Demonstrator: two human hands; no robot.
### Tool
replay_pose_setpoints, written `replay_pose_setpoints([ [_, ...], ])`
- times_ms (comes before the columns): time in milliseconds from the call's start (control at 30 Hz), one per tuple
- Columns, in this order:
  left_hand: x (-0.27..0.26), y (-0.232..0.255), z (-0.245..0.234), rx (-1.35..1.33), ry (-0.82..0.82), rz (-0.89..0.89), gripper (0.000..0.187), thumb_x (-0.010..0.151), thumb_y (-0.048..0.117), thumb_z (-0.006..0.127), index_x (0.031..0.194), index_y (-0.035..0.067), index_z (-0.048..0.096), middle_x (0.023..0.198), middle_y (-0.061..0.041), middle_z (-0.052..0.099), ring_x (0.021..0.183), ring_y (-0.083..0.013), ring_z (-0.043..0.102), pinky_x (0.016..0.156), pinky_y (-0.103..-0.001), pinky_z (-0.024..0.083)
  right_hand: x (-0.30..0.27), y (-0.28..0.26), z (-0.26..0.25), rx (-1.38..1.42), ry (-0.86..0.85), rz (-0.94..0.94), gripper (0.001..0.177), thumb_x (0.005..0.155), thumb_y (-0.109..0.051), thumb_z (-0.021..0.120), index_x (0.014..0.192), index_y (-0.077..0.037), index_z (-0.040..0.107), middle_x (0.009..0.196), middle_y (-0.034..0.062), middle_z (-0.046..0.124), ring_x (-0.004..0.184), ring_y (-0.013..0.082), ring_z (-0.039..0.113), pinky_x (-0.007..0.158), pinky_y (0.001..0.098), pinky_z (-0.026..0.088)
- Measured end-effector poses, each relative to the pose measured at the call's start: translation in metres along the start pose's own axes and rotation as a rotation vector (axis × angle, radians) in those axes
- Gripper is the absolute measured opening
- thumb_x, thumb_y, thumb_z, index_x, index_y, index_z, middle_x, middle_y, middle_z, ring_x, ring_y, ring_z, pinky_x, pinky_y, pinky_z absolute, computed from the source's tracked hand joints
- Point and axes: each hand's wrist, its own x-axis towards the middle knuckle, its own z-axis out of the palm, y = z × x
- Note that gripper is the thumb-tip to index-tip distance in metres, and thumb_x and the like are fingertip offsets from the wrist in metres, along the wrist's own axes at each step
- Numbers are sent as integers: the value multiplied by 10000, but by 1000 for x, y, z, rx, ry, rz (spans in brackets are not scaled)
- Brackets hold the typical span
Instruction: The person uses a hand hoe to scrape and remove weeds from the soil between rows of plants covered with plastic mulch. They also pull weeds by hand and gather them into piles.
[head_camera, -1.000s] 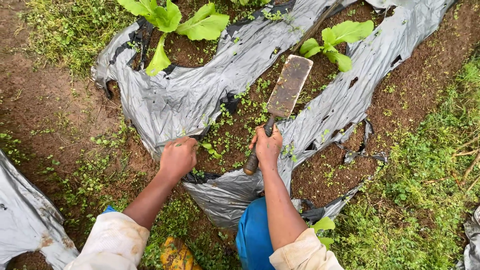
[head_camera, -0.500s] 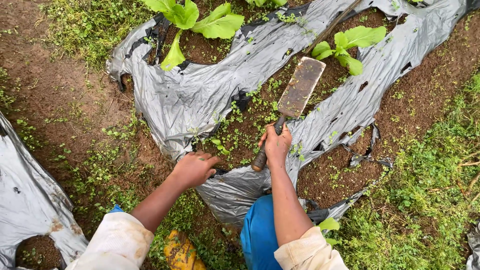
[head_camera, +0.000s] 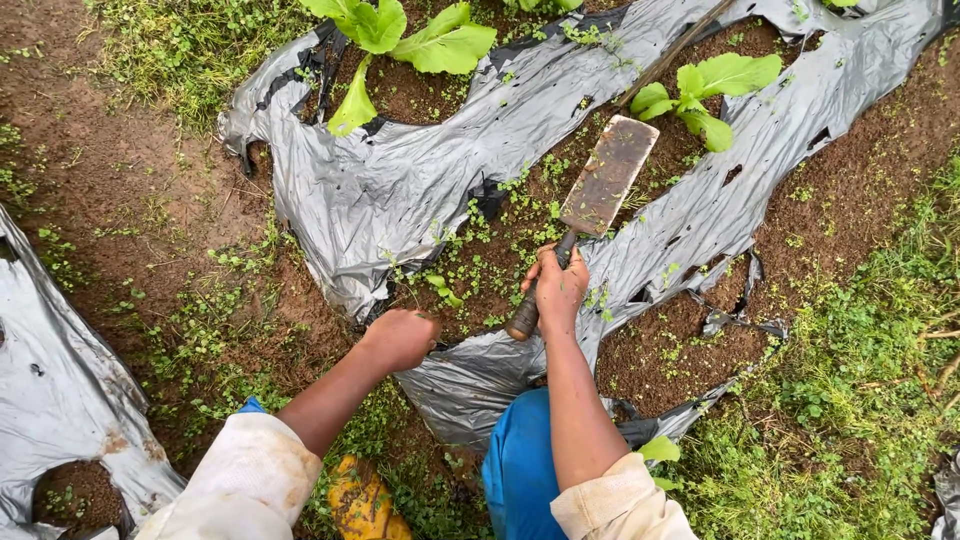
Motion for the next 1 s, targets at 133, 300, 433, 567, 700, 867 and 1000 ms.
replay_pose_setpoints([
  [133,-1,1,-17,-94,7,-20,221,984,266,604,1030,133,775,981,-120,767,884,-352,766,779,-501,638,-3,-4,1,5,18,-6,87,904,-85,589,966,-28,612,525,117,575,399,214,592,456,353,528],
  [300,-18,19,-71,-304,228,-34,228,1020,224,555,1090,103,735,1006,-146,736,968,-388,742,828,-532,619,14,15,-3,-1,114,-102,84,932,-83,604,1001,-40,625,530,126,593,408,214,606,474,328,531],
  [433,-35,16,-94,-246,290,-50,265,1044,200,539,1187,75,724,1094,-157,747,1100,-367,728,932,-489,597,19,18,-11,-5,168,-164,97,919,-75,604,1006,-58,642,532,114,603,409,209,613,465,322,519],
  [567,-56,-7,-120,-243,219,-273,256,1033,259,548,1107,151,767,1054,-136,755,999,-330,750,906,-467,605,15,13,-8,8,249,-67,95,889,-116,602,912,-36,648,501,104,593,402,205,615,476,324,516],
  [700,-92,-64,-101,-218,152,-521,294,1004,345,580,1180,197,763,1185,-170,741,1108,-413,721,935,-564,580,20,22,-6,-152,387,5,316,824,-298,619,533,-177,638,436,56,591,391,193,600,503,320,507],
  [867,-208,-44,-133,-421,102,-741,412,1018,338,529,1389,219,664,1319,-204,695,1205,-432,685,1038,-570,541,7,6,8,-224,333,-49,271,861,-228,640,603,-146,625,488,54,607,430,175,579,547,311,519],
  [1000,-285,-65,-61,-666,251,-869,398,1013,185,559,1388,176,694,1363,-209,687,1187,-476,682,989,-604,557,13,10,6,-365,284,-27,306,834,-302,667,558,-181,620,477,5,611,498,163,646,656,290,544],
])
